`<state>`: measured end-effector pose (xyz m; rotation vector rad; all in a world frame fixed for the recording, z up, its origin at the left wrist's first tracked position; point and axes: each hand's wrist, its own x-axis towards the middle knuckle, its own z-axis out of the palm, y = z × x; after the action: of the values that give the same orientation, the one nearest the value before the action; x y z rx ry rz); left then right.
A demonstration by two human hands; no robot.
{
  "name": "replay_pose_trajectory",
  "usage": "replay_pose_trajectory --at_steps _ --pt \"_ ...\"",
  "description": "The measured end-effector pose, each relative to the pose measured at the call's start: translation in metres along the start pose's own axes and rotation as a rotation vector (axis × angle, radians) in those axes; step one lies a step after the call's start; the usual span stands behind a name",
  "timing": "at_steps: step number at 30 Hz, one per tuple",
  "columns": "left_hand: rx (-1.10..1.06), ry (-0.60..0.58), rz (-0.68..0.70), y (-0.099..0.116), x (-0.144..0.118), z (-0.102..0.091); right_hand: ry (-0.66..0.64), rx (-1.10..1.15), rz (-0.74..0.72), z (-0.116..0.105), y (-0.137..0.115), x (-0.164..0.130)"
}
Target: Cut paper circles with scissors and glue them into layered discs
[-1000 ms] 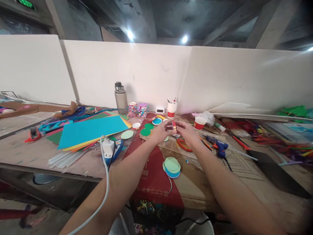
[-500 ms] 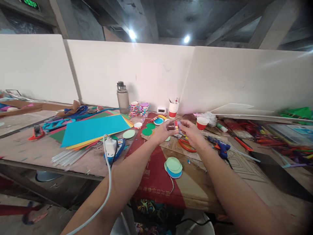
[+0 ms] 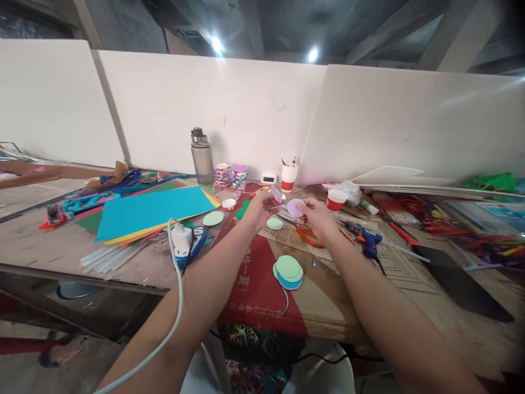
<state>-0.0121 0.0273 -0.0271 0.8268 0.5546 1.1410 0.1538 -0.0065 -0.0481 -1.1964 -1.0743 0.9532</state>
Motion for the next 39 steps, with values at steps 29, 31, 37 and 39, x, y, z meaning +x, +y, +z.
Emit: replay_pose_trajectory --at_steps 29,31,37,39 --pt "0.167 0.207 -0.020 -0.013 0.006 0.000 0.034 -0.434 -0.257 0.019 0.017 -0.001" --pt "0.132 0.291 0.028 -0.008 0.010 -0.004 -0.061 -0.670 -0.269 0.024 0.019 -0.003" --pt "0.072 0.442 0.103 -0.002 0.014 -0.011 -0.290 -1.284 -0.286 0.047 0.024 -0.014" --pt "0.077 0.436 0.102 -0.002 0.013 -0.010 -0.296 -1.316 -0.253 0.051 0.023 -0.015"
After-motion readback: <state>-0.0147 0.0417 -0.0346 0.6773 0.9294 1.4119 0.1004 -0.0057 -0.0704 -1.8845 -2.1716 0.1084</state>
